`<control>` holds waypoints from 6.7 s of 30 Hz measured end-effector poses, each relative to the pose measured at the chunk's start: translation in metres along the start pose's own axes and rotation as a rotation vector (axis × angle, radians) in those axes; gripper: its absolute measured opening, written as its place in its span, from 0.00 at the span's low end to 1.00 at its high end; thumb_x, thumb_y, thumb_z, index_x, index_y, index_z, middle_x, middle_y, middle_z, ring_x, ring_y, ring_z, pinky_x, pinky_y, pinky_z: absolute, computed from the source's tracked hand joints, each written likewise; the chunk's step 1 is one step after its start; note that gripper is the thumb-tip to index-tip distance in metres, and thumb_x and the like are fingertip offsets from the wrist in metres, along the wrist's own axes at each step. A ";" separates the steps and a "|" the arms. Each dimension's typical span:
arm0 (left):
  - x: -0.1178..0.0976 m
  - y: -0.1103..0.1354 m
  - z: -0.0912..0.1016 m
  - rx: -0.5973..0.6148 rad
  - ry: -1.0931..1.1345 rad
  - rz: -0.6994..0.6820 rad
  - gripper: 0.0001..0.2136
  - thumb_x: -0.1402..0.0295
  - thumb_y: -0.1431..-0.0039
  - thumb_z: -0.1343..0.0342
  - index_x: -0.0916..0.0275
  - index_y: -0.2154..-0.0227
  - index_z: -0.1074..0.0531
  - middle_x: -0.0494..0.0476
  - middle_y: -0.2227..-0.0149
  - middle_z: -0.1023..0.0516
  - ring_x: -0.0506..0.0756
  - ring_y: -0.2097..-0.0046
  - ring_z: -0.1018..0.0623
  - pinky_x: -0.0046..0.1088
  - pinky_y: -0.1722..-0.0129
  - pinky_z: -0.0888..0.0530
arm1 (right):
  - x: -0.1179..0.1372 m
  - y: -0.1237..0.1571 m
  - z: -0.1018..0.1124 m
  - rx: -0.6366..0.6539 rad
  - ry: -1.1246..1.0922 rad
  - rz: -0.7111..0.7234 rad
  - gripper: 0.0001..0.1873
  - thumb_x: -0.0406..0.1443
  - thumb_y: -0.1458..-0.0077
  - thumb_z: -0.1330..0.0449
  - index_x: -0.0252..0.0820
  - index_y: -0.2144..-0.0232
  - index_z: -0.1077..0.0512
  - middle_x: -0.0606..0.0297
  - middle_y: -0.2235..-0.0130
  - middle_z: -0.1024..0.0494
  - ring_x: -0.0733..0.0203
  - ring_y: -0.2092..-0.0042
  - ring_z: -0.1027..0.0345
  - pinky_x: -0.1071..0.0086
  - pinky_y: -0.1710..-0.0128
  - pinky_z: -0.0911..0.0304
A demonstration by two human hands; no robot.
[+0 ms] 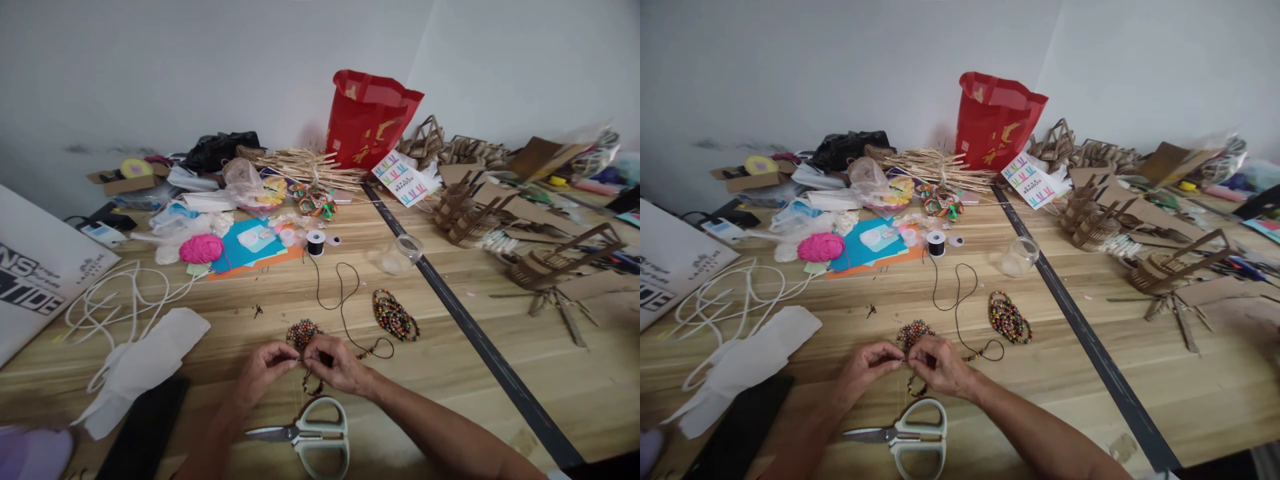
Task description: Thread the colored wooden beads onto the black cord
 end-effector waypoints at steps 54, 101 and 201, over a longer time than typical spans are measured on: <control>0.001 -0.001 0.001 0.014 0.029 0.003 0.06 0.69 0.57 0.38 0.65 0.75 0.24 0.54 0.74 0.21 0.54 0.69 0.24 0.29 0.65 0.29 | -0.003 0.001 -0.002 0.016 -0.002 -0.001 0.07 0.33 0.43 0.45 0.37 0.72 0.31 0.65 0.74 0.32 0.66 0.72 0.38 0.75 0.71 0.42; -0.001 -0.001 0.000 0.031 0.030 0.001 0.06 0.68 0.57 0.38 0.64 0.75 0.24 0.54 0.74 0.21 0.54 0.69 0.24 0.29 0.64 0.28 | -0.002 0.000 -0.002 0.028 0.028 0.010 0.08 0.34 0.42 0.46 0.37 0.72 0.31 0.65 0.74 0.31 0.65 0.71 0.37 0.74 0.70 0.41; 0.001 0.000 -0.005 0.006 0.039 -0.025 0.04 0.70 0.57 0.39 0.65 0.79 0.28 0.51 0.78 0.25 0.51 0.73 0.28 0.25 0.70 0.32 | -0.007 0.002 -0.005 0.031 0.003 -0.042 0.06 0.31 0.48 0.40 0.38 0.75 0.32 0.69 0.76 0.32 0.68 0.74 0.39 0.77 0.73 0.43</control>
Point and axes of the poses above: each hand's wrist, its own y-axis away from the middle knuckle, its own z-axis out of the back of the hand, x = y × z, the point moved 2 cm from there along -y, towards the middle knuckle
